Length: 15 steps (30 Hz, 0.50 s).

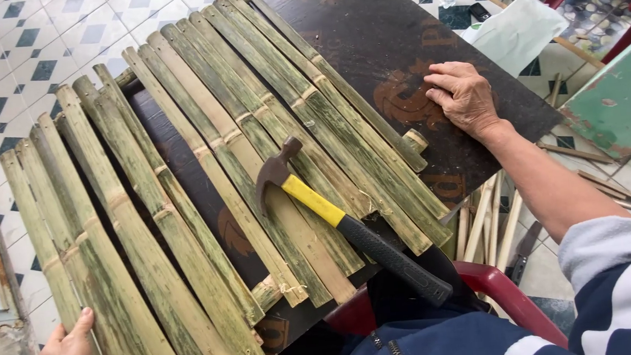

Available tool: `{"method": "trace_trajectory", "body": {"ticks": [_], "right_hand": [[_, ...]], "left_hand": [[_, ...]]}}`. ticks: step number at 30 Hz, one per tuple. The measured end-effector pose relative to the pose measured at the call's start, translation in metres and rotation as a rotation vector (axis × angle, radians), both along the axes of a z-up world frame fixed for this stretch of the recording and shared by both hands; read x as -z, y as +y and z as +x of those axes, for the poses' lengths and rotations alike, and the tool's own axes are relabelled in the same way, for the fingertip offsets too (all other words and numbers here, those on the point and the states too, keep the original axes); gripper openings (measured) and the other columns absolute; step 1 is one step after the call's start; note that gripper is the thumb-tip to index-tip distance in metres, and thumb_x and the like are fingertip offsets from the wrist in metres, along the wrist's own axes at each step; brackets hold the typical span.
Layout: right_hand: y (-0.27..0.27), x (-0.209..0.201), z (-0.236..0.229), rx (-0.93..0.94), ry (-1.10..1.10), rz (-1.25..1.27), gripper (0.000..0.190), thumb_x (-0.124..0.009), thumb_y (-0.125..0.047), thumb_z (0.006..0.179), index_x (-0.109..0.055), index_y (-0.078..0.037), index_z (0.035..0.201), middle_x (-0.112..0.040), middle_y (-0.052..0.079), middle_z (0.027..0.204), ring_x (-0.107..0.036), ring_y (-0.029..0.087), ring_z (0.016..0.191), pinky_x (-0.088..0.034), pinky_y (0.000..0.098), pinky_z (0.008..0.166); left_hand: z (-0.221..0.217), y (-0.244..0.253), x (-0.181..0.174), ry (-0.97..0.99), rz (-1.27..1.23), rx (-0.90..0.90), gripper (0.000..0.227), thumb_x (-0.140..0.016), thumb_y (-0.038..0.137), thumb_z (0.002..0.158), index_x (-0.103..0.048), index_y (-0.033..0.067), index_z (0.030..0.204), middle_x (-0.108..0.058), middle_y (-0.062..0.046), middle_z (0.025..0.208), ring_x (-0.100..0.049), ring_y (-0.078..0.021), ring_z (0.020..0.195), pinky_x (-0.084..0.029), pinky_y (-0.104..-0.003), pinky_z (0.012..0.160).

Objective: Using a hammer to nail bamboo strips onto a frame to create a panel.

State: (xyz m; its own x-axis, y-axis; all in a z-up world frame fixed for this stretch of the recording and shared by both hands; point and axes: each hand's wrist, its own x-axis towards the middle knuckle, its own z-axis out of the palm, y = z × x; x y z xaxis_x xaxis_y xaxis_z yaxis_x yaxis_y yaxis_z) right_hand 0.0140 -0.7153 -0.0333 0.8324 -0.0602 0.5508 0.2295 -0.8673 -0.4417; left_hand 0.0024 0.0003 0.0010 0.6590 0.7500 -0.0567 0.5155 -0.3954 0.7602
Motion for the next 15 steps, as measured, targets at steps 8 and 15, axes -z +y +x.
{"method": "trace_trajectory", "body": {"ticks": [8, 15], "right_hand": [[-0.004, 0.008, 0.003, -0.016, -0.041, -0.127, 0.013, -0.068, -0.005, 0.083, -0.069, -0.001, 0.096, -0.065, 0.013, 0.101, -0.058, 0.029, 0.102, -0.044, 0.0368, 0.094], [-0.005, 0.010, 0.002, 0.016, -0.060, -0.129, 0.013, -0.070, 0.000, 0.082, -0.070, 0.002, 0.095, -0.066, 0.015, 0.099, -0.060, 0.028, 0.097, -0.047, 0.0340, 0.091]], "left_hand": [[-0.010, -0.011, -0.012, -0.111, -0.073, 0.096, 0.022, -0.072, 0.011, 0.077, -0.062, 0.0025, 0.095, -0.058, 0.003, 0.085, -0.052, -0.0078, 0.073, -0.048, -0.020, 0.069], [-0.014, -0.032, -0.037, -0.035, 0.014, 0.085, 0.023, -0.072, 0.013, 0.076, -0.065, 0.0059, 0.096, -0.062, -0.003, 0.083, -0.055, -0.0119, 0.068, -0.050, -0.022, 0.061]]}}
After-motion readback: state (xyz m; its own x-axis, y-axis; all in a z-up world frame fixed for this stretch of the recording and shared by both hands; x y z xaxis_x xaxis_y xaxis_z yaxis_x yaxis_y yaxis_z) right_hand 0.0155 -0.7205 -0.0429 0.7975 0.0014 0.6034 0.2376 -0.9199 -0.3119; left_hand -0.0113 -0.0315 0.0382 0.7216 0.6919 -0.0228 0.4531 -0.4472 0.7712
